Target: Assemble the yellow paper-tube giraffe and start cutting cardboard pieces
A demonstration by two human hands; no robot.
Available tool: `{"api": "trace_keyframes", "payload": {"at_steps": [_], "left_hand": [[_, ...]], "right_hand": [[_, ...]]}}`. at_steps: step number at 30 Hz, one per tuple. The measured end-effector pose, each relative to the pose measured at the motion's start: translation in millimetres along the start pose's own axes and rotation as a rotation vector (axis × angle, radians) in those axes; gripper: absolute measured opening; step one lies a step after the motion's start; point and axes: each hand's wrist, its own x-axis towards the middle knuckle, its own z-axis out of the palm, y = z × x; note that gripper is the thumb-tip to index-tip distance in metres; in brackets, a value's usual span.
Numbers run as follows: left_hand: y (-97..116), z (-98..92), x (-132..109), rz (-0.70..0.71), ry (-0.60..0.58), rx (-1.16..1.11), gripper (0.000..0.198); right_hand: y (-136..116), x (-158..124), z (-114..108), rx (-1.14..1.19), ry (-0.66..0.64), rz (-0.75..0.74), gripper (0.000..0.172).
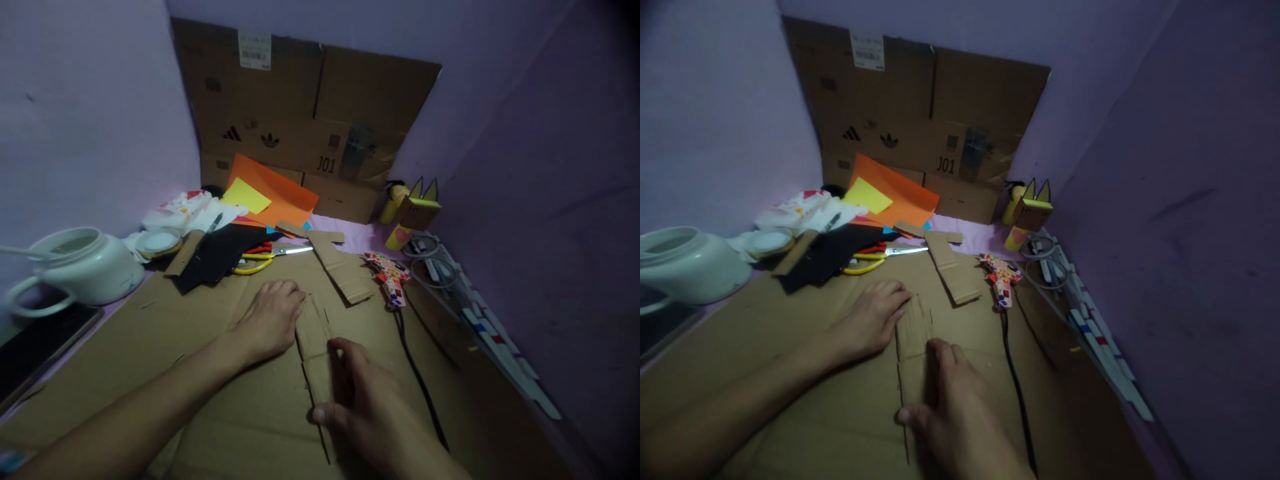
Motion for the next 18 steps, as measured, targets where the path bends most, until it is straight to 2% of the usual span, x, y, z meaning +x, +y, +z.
{"api": "trace_keyframes", "payload": {"at_steps": [4, 8, 18], "left_hand": [[-0.7, 2.7, 0.0, 0.013, 0.007, 0.011, 0.026], [-0.4, 2.7, 0.4, 0.011, 0.006, 0.005, 0.027], [0.2, 7.3, 0.7, 0.021, 0.011, 0.056, 0.027]], "right_hand": [[2.4, 1.3, 3.1, 0.063, 0.02, 0.068, 0.082], [2.7, 3.8, 3.1, 0.048, 0.022, 0.072, 0.089], [0.4, 3.4, 1.5, 0.038, 0.025, 0.058, 0.086]]}}
